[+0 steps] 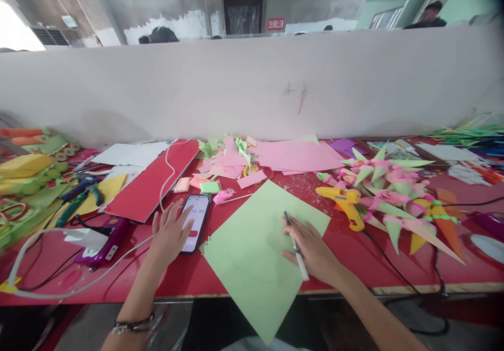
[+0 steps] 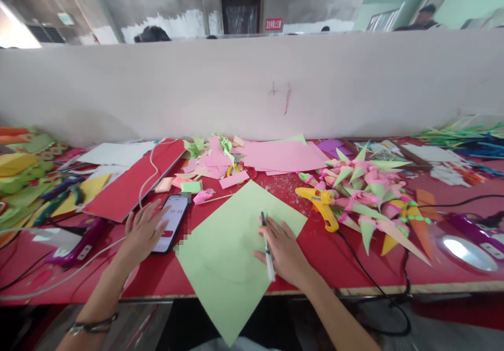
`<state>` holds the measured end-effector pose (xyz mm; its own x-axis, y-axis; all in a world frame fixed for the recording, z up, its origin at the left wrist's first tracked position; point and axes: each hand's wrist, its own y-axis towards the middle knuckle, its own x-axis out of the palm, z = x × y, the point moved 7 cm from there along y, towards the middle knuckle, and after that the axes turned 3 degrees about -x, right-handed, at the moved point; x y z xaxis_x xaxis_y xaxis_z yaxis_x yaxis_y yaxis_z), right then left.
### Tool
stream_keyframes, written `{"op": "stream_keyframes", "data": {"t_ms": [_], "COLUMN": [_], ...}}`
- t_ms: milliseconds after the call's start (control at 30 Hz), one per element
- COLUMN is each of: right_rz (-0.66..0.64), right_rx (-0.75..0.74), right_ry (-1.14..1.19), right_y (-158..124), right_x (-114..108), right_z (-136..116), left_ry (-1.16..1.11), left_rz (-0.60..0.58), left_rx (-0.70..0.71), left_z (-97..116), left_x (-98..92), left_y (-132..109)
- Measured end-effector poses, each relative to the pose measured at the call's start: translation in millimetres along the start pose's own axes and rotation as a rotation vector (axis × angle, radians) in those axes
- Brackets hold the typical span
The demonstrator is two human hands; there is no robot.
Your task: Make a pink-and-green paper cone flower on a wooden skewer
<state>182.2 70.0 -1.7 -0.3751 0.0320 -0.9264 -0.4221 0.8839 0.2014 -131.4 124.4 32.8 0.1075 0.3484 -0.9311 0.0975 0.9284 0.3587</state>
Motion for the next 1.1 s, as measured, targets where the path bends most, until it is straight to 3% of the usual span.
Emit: {"op": "stream_keyframes", "data": {"t_ms": [167, 300, 400, 500, 633, 733, 933, 1100], "right_rz": [-0.013, 0.012, 0.028, 0.093, 0.135, -0.008, -0.176, -0.189], "right_rx": [-0.053, -0.053, -0.032, 0.002, 0.061, 0.113, 0.087, 0.057], "right_ry": [0.034, 0.026, 0.061, 0.263, 0.708, 0.954, 1.039, 1.024], "right_y": [3.4, 5.4, 9.0, 18.3, 41.8, 61.2, 79.1, 81.7], "right_x": [-4.7, -6.0, -10.1, -21.6, -26.9, -8.0, 24.1, 31.2], "right_z": [12.9, 19.8, 17.2, 5.5, -15.8, -31.9, -49.0, -53.7], "left_ry": [-0.232, -0.242, -0.175, -0.14, -0.124, -0.119, -0.171, -0.222], "left_rz": [-0.067, -0.193, -0.168, -0.13, -0.113, -0.113, -0.155, -0.167], "left_rx": [0.153, 0.187, 0.153, 0.149, 0.16, 0.162, 0.091, 0.046], "left_z": [39.8, 76.5, 88.5, 92.3, 93.6, 94.6, 91.0, 88.3], "left_x": [-19.3, -6.1, 1.7, 5.3, 11.2, 16.3, 20.4, 20.9], "left_y": [-33.2, -75.7, -93.0, -95.2, -87.8, -84.0, -84.0, -84.1]}}
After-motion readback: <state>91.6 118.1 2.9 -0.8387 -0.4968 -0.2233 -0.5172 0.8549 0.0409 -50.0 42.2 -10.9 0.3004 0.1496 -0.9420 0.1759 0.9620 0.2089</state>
